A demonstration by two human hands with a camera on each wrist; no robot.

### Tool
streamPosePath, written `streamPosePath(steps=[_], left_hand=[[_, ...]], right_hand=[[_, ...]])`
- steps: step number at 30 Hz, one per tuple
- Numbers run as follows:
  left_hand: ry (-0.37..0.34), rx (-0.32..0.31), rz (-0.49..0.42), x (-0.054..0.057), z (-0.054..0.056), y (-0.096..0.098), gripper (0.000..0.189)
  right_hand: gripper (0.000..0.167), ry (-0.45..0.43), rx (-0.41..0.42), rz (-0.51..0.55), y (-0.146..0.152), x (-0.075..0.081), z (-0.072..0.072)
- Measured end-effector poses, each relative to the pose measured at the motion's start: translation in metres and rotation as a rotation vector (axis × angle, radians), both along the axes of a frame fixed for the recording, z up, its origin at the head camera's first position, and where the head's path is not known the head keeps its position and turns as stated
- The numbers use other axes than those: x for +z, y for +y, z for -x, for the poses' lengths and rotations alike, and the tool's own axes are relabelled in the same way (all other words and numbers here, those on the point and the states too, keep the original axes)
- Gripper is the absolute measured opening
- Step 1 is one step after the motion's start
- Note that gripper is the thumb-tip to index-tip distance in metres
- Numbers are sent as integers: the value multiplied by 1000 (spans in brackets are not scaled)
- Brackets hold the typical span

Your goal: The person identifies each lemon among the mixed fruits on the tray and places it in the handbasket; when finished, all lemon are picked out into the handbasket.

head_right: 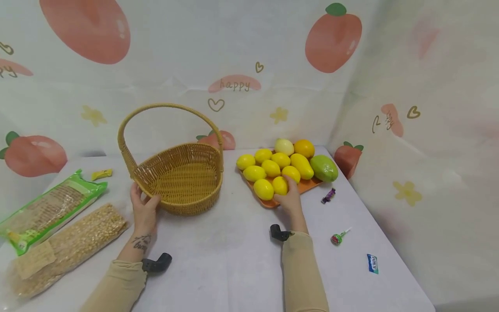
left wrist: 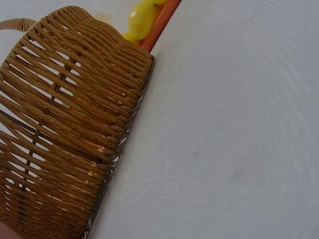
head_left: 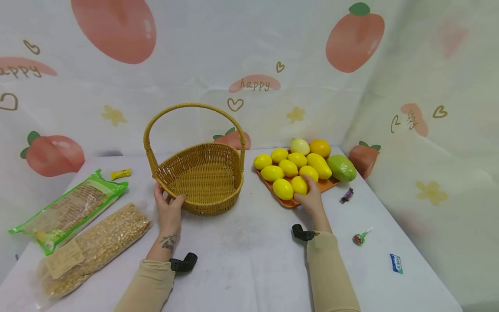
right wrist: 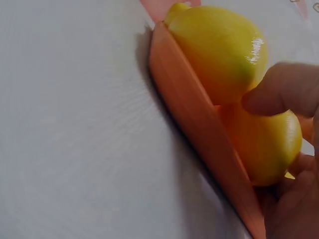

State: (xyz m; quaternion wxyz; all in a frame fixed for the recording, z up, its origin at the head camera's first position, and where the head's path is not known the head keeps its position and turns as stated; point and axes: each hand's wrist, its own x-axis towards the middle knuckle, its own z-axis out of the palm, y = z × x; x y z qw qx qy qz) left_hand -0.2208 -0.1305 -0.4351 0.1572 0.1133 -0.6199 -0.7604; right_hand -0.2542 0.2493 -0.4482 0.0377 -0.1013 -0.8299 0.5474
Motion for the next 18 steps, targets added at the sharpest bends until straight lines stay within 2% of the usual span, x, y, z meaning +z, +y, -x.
streamPosePath(steps=[6,13,18], left_hand=[[25,4,-12,-1,-1,0,84],[38,0,-29,-1,-1,-1,83],[14,-4,-17,-2,0,-1,84]], right_hand=[[77,-6,-27,-28,-1,-3,2],[66,13,-107,43,1,1,1],[68,2,-72,-7,2,0,2]])
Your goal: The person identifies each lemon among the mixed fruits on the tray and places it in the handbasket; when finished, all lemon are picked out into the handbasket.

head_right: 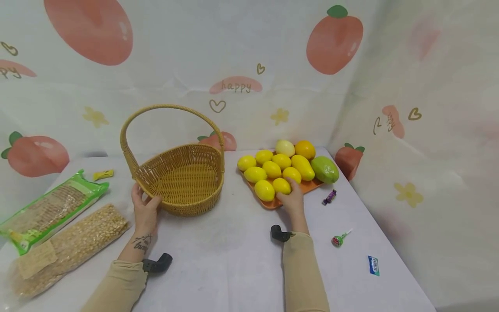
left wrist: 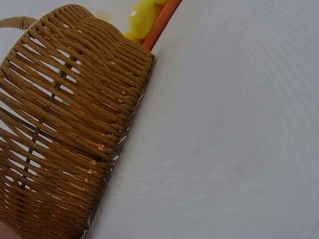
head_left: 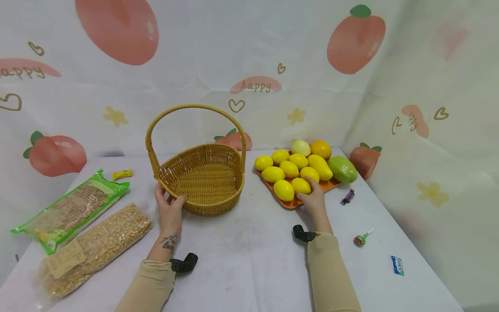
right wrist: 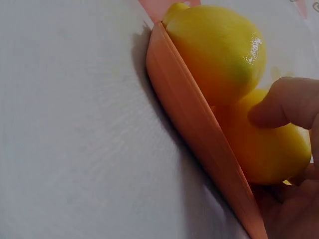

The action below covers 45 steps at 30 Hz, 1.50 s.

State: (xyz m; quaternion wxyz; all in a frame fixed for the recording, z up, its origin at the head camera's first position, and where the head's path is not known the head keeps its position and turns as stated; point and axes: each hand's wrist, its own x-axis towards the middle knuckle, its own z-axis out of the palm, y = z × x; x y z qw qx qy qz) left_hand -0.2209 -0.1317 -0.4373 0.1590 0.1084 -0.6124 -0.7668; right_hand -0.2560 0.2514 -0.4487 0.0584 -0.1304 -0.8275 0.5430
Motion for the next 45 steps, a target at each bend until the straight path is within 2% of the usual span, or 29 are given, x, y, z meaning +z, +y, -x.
streamPosePath(steps=[4,7,12,16,21,25,34,39,45], left_hand=[[-5,0,5,-1,0,0,84],[5,6,8,-2,0,0,84],[8,8,12,-2,1,0,84],[8,7,17,-2,0,-1,83],[3,16,29,-1,0,-3,84],[-9,5,29,-1,1,-2,83],[3,24,41,-3,2,-1,80],[5,28,56,-4,1,-2,80],[-4,24,67,-3,0,-1,80]], right_hand=[[70,2,15,-42,0,-2,1],[70,1,-15,-30,-1,0,1],[68,31,-102,85,0,5,-1],[68,85,-104,214,-5,14,-3],[70,140,-21,331,-20,31,-8],[69,191,77,368,-34,46,-15],[68,247,360,454,-95,67,-26],[67,245,492,464,-142,72,-18],[65,262,588,407,-203,78,-1]])
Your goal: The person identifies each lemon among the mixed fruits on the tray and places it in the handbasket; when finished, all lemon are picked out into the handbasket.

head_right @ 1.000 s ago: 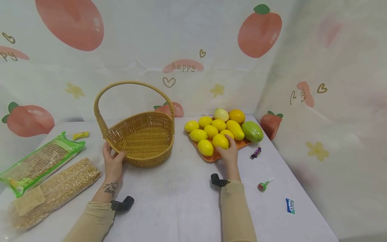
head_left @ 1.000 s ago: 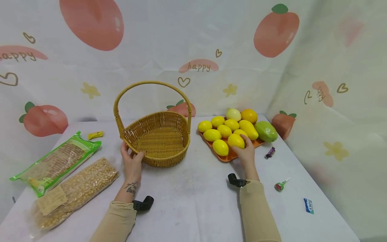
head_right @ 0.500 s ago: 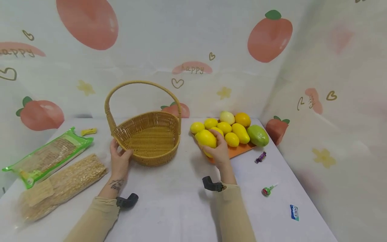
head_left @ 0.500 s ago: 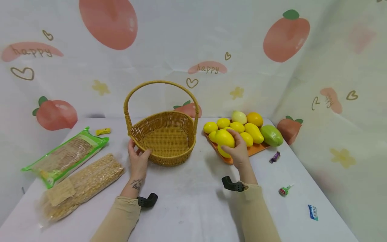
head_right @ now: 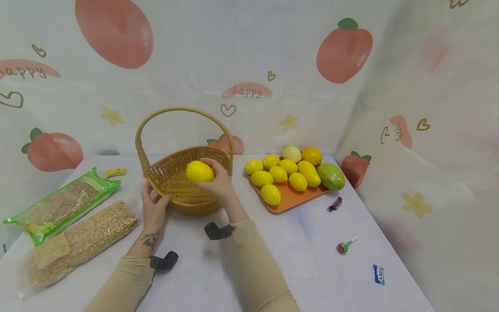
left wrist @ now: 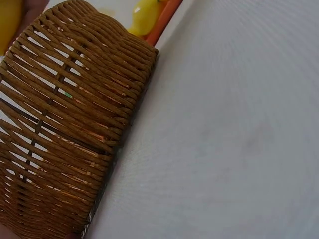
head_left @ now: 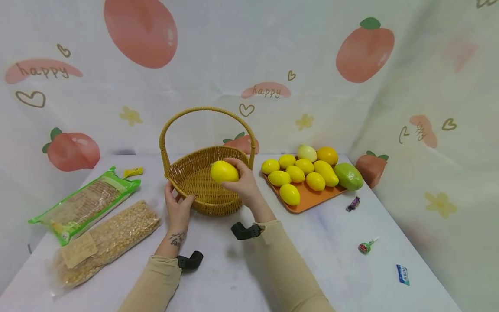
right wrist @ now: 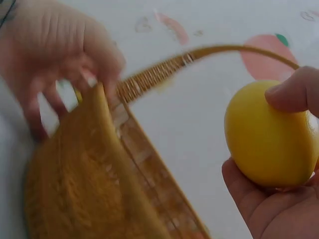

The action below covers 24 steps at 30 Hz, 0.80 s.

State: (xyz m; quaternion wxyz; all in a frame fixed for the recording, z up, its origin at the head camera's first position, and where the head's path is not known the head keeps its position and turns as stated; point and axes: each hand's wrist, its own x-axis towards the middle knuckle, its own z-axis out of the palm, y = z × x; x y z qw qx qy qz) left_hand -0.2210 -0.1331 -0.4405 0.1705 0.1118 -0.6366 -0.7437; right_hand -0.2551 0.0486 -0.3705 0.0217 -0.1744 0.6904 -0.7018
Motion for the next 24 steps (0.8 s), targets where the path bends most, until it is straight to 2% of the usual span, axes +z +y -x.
streamPosePath(steps=[5,10,19,24], left_hand=[[-23,2,4,1,-1,-1,81],[-46,6,4,2,-1,0,81],[-49,15,22,2,-1,0,81],[-44,18,22,1,-1,0,80]], right_hand=[[65,-31,50,-34,-43,6,9],[64,-66,60,-78,-67,-4,16],[63,-191,22,-169,-78,-12,11],[58,-198,13,-144,-74,-9,8]])
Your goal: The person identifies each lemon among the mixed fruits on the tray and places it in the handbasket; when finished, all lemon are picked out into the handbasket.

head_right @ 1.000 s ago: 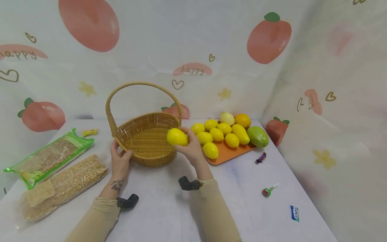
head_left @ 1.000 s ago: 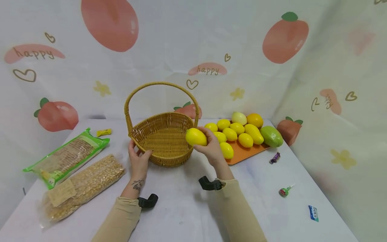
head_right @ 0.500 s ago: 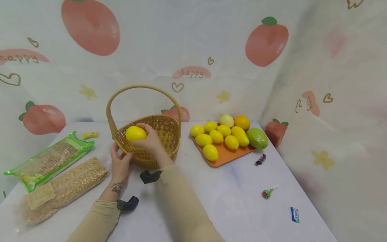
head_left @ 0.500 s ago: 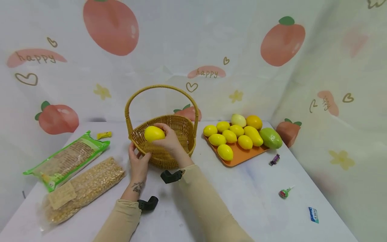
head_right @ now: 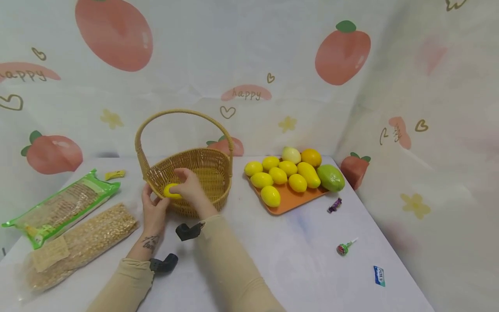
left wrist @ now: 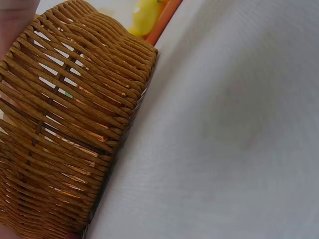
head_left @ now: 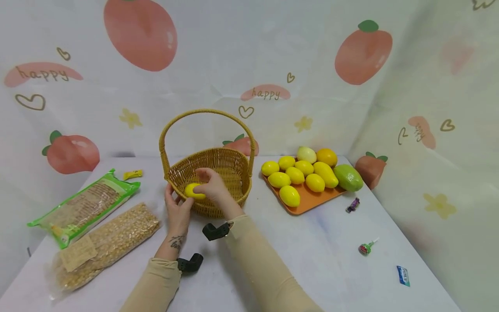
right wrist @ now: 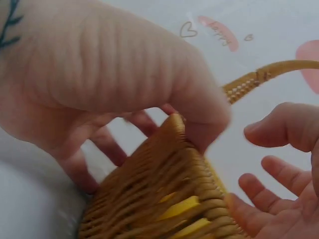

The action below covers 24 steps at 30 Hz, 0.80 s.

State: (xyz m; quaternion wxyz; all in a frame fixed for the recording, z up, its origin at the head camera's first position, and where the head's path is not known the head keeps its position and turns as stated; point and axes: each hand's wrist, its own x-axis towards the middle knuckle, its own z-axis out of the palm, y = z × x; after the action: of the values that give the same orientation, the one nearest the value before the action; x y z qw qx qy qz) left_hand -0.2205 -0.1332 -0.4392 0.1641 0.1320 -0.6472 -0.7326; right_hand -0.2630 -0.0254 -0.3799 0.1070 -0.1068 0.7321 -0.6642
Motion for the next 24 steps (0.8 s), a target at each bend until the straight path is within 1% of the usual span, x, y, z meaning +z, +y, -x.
streamPosePath(steps=[5,9,12,15,17,19,22,24], left_hand=[[0,-15,-7,-1,0,2,81],[-3,-28,11,-2,-3,2,81],[-2,-36,27,-2,-4,1,81],[0,-38,28,-3,-4,0,81],[2,-36,21,-3,-3,-1,81],[4,-33,20,-3,-3,-2,81],[11,-29,20,-3,-1,-2,81],[16,-30,23,-3,0,-2,80]], right_hand=[[52,82,-39,80,19,7,-2],[50,157,-79,179,46,16,-9],[49,197,-140,262,72,23,-15],[49,234,-231,346,101,27,-18],[49,266,-305,371,120,26,-17],[49,293,-377,377,139,22,-16],[48,314,-478,335,166,12,-14],[48,299,-537,286,181,3,-13]])
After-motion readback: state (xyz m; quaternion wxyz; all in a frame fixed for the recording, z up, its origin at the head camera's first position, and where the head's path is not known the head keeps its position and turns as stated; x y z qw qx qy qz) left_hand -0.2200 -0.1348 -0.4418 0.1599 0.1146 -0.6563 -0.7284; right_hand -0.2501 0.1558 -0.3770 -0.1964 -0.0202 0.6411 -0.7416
